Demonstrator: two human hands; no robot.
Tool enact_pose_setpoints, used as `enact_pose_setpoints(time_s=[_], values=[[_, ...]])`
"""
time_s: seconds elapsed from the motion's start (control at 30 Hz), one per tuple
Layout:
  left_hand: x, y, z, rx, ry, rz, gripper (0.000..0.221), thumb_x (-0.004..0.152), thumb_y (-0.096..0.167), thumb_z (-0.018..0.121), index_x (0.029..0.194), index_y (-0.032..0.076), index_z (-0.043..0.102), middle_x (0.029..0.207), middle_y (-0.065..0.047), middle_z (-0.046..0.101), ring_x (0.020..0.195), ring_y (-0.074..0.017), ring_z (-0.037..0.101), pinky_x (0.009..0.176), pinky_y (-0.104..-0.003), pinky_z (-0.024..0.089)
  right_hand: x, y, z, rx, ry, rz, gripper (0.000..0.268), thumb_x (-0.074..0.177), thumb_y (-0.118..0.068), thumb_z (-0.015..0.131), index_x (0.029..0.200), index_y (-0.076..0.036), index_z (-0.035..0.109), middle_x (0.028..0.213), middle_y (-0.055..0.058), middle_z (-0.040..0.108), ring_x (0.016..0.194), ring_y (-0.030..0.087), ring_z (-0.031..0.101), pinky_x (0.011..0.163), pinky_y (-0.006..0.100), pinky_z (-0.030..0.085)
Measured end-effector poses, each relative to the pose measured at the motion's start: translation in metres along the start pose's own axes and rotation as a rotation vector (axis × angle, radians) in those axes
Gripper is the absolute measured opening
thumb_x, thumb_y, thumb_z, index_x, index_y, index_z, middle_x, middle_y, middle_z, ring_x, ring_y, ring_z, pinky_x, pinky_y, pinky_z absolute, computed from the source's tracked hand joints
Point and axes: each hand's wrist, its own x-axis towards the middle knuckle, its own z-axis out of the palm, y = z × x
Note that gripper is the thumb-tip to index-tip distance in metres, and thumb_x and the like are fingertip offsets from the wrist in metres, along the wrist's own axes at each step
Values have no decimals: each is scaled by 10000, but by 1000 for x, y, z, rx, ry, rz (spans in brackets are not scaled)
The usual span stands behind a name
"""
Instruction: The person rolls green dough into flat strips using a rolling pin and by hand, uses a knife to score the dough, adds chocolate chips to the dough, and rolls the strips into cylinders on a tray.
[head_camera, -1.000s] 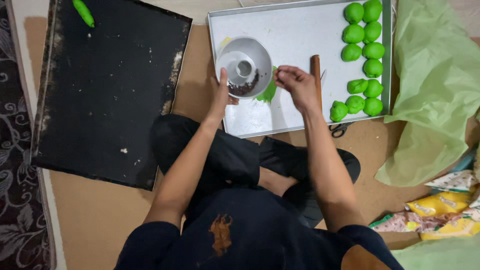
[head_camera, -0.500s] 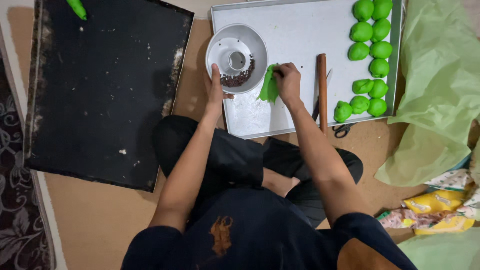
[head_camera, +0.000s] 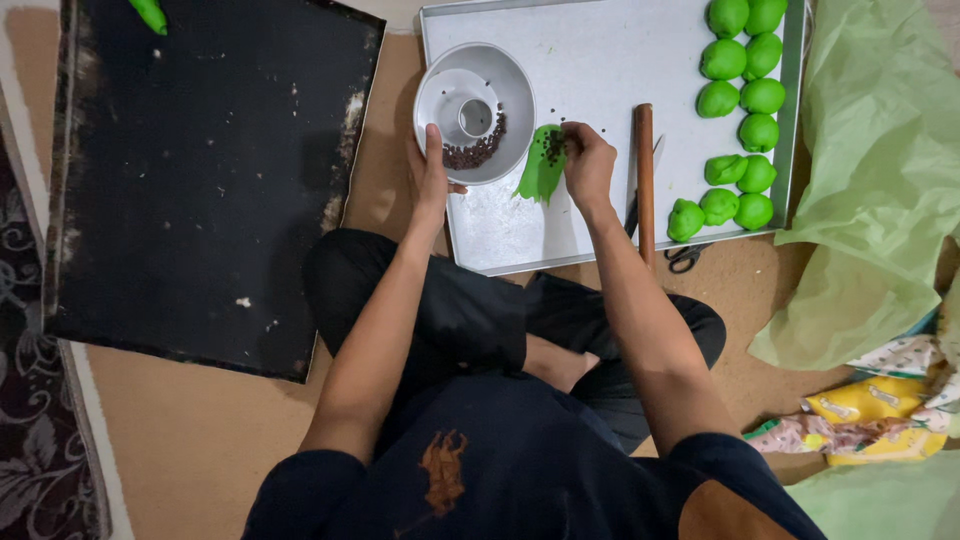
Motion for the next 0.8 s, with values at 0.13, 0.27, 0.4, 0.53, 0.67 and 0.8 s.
enact_pose_setpoints(time_s=[0.13,0.27,0.4,0.53,0.67,0.8], values=[[-2,1,-2,28,-23,37,1040,906,808,557,1618,112,256,1546,-334,377,948,-489,746,531,-343,705,2,1,-4,59,21,32,216,960,11,700,1135,-105,750,1027,133,784,918,319,775,721,420,645],[-2,3,4,81,-36,56,1004,917,798,542,1613,127,271,1557,-319,376,993,-470,739,534,-315,695,-1,7,-21,293,70,138,207,1023,-160,689,1165,-14,722,971,233,755,825,330,772,640,414,660],[3,26,46,221,-140,87,1013,882,799,567,1592,123,312,1534,-316,422,1083,-471,724,517,-332,695,-3,5,-38,569,-245,360,615,1114,-416,573,1483,65,464,935,258,724,666,314,747,552,453,667],[14,57,109,387,-287,-40,1091,727,730,505,1621,142,289,1398,-139,627,822,-250,799,496,-375,705,27,-4,-57,521,-92,371,227,965,-84,594,878,-38,390,528,81,361,344,252,546,332,320,471],[40,45,130,833,-313,564,796,895,519,558,1499,30,388,1407,-174,521,968,-320,686,793,-431,581,62,10,-65,541,241,621,24,836,-73,542,845,-51,538,560,158,630,390,226,638,388,389,622],[59,17,136,1268,-558,1000,424,884,-98,551,1265,44,671,1126,-143,546,1034,-399,504,654,-599,505,74,27,-62,821,352,597,261,1005,-236,650,983,-3,536,659,179,652,538,253,749,477,397,704]])
